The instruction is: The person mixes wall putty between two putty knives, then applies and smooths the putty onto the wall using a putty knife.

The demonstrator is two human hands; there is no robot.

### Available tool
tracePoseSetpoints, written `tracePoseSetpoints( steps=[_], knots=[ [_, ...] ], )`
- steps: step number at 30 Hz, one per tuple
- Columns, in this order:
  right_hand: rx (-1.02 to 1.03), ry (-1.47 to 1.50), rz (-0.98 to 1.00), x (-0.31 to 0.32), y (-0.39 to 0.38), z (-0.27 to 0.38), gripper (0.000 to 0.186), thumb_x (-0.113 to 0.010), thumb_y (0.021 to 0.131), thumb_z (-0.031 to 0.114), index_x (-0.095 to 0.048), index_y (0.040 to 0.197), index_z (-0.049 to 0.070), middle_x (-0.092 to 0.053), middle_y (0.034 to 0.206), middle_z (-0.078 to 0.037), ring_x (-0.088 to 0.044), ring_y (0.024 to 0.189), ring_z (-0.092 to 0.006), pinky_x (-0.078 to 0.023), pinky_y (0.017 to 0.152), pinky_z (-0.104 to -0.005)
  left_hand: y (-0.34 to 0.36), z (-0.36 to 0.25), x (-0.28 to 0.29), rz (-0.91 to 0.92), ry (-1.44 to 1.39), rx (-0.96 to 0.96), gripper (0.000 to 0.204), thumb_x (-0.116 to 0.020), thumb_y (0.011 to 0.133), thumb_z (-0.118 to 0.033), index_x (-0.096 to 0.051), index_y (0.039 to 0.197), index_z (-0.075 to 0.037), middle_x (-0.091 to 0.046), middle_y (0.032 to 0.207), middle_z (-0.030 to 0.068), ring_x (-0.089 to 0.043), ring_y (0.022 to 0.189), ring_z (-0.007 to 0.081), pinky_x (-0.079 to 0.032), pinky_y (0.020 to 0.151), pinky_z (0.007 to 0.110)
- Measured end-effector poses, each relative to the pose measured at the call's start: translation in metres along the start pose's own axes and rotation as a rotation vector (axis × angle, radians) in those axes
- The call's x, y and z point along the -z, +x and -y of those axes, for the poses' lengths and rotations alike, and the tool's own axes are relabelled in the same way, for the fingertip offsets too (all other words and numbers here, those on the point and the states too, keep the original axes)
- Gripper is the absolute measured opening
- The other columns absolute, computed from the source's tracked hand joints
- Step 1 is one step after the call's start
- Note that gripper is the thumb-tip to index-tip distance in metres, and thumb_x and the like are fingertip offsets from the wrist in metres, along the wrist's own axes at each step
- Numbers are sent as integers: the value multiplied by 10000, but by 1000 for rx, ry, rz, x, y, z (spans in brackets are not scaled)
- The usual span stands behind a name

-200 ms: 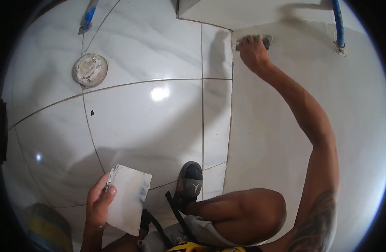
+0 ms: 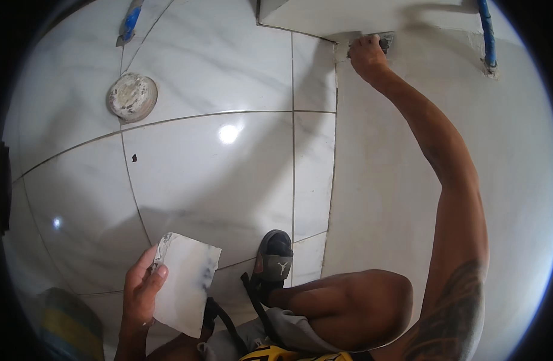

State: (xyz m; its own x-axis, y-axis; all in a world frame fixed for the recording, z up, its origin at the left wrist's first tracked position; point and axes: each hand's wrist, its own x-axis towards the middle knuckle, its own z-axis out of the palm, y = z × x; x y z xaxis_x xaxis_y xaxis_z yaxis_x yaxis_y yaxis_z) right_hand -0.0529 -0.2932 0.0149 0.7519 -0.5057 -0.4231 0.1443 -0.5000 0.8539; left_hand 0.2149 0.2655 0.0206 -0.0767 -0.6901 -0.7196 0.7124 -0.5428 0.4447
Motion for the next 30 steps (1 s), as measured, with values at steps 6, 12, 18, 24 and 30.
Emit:
tracePoseSetpoints(
  steps=[6,12,18,24,30],
  knots=[
    [49,-19,70,0,-15,7,236,-566,878,203,-717,1006,74,-631,1054,-102,-559,1054,-269,-398,938,-521,-7,5,4,-32,-4,-6,482,-549,966,-143,-444,1377,86,-621,1215,138,-576,1110,165,-430,978,306],
    [133,53,190,45,-60,29,224,-574,871,190,-713,1005,77,-639,1093,-107,-565,1067,-276,-406,942,-497,-6,3,1,-24,-3,-19,488,-551,967,-155,-444,1376,88,-623,1211,137,-574,1108,161,-429,977,302],
    [54,22,51,62,-46,-8,245,-569,875,176,-683,1062,68,-637,1103,-89,-567,1078,-236,-405,952,-448,-5,3,1,-3,18,-4,492,-553,966,-153,-439,1378,92,-615,1223,141,-574,1112,166,-427,982,304],
    [-28,-58,-21,15,-35,-64,237,-567,872,172,-679,1048,58,-633,1082,-83,-560,1086,-228,-403,962,-441,-2,3,-3,12,14,-12,498,-553,964,-143,-429,1384,94,-615,1222,142,-575,1118,168,-427,985,306],
    [35,-35,-16,22,-56,-59,232,-576,855,166,-680,1022,44,-630,1056,-90,-560,1063,-239,-402,959,-455,-5,6,-2,14,8,-4,489,-545,962,-130,-431,1382,93,-614,1226,142,-574,1121,166,-426,988,307]
  ],
)
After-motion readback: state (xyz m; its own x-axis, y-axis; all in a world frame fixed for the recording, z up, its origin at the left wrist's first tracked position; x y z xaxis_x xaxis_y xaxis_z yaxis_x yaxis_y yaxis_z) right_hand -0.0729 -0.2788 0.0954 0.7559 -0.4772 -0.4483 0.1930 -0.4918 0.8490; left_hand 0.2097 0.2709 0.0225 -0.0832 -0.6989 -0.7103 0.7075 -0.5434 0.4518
